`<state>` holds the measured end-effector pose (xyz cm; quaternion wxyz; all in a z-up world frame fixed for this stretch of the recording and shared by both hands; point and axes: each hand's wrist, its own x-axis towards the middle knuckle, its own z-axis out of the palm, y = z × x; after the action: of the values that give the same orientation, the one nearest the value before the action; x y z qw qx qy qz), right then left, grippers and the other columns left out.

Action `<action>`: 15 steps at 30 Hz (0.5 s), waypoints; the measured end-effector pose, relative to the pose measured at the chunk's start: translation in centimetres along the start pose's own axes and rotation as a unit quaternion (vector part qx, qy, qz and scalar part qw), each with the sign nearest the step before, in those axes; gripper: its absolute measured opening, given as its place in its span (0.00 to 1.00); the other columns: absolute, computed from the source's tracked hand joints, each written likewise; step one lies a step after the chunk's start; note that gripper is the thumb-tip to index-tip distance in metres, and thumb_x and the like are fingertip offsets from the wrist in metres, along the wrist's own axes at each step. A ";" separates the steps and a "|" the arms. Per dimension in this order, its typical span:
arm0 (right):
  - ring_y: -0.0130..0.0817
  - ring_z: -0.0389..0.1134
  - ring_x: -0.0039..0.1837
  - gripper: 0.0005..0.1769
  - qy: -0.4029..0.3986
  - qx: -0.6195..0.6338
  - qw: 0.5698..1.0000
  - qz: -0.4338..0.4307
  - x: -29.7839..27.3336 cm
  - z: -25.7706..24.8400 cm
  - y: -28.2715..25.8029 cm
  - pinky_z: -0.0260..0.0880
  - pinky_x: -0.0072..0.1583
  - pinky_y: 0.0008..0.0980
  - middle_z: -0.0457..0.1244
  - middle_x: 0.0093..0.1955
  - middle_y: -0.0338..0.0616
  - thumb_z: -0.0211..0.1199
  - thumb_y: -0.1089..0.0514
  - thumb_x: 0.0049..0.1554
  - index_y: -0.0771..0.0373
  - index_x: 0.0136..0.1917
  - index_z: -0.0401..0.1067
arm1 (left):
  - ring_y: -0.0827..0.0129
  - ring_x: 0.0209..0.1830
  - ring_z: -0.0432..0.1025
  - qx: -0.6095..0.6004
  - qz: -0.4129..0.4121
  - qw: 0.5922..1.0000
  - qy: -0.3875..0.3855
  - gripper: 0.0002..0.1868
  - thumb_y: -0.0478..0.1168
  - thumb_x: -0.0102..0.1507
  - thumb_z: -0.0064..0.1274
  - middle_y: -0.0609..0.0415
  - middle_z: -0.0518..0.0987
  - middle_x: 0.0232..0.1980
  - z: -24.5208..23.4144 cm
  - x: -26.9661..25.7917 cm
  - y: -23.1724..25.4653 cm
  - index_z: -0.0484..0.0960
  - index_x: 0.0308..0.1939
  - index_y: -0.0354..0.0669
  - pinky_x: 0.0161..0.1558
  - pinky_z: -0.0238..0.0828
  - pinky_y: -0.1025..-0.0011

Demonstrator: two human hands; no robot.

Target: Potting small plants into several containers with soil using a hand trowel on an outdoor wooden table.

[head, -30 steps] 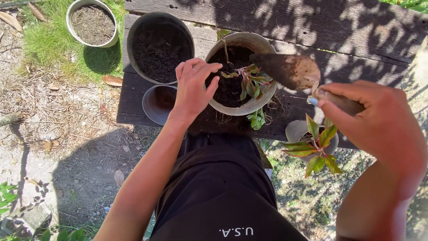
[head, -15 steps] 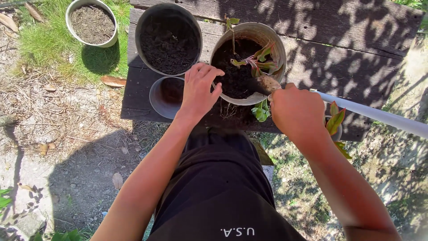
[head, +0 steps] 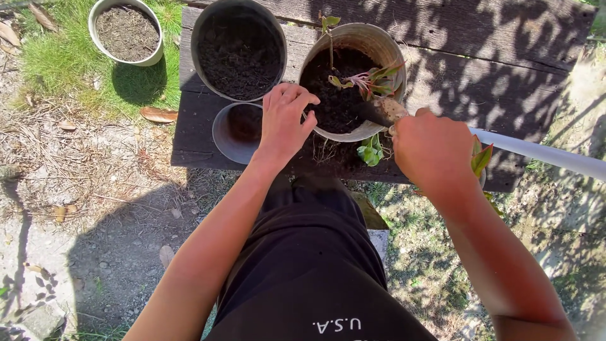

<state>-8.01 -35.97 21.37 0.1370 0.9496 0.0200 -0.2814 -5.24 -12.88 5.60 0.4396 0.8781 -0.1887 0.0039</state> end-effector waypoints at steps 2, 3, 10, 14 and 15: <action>0.52 0.74 0.43 0.13 0.000 -0.005 1.000 -0.004 0.4 1.0 -0.1 0.74 0.43 0.49 0.69 0.45 0.50 0.60 0.50 0.60 0.59 0.43 0.80 | 0.59 0.62 0.66 0.001 0.001 1.000 0.000 0.13 0.33 0.58 0.62 0.59 0.77 0.51 0.1 0.0 0.0 0.83 0.46 0.48 0.65 0.58 0.57; 0.51 0.75 0.43 0.13 -0.001 -0.011 1.000 -0.009 0.6 1.5 -0.2 0.74 0.43 0.48 0.69 0.45 0.49 0.60 0.51 0.60 0.59 0.42 0.80 | 0.59 0.62 0.67 0.003 0.001 1.000 0.001 0.13 0.33 0.57 0.62 0.59 0.76 0.51 0.1 0.0 0.0 0.83 0.46 0.48 0.65 0.58 0.57; 0.50 0.75 0.45 0.17 -0.031 0.005 0.999 -0.022 1.2 0.0 -0.7 0.74 0.46 0.49 0.70 0.45 0.50 0.60 0.46 0.62 0.59 0.45 0.81 | 0.60 0.61 0.67 0.003 -0.002 1.000 0.003 0.13 0.33 0.57 0.62 0.59 0.76 0.51 0.2 0.0 0.0 0.83 0.45 0.48 0.65 0.58 0.57; 0.50 0.74 0.47 0.15 -0.057 0.070 0.996 -0.005 0.9 -1.5 0.1 0.74 0.49 0.51 0.70 0.47 0.48 0.59 0.44 0.61 0.46 0.55 0.81 | 0.60 0.61 0.67 0.006 -0.005 1.000 0.007 0.12 0.33 0.57 0.62 0.59 0.76 0.50 0.0 0.0 0.2 0.83 0.44 0.47 0.65 0.58 0.57; 0.49 0.74 0.47 0.15 -0.074 0.055 0.996 0.010 0.8 -1.7 0.3 0.75 0.50 0.51 0.70 0.48 0.47 0.58 0.43 0.62 0.45 0.56 0.81 | 0.60 0.61 0.67 0.005 -0.006 1.000 0.007 0.12 0.33 0.57 0.61 0.59 0.77 0.50 0.0 -0.1 0.3 0.83 0.44 0.47 0.65 0.58 0.57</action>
<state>-6.38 -35.83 22.37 0.0884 0.9323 -0.0156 -0.3504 -5.46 -12.99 5.84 0.4362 0.8816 -0.1800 0.0084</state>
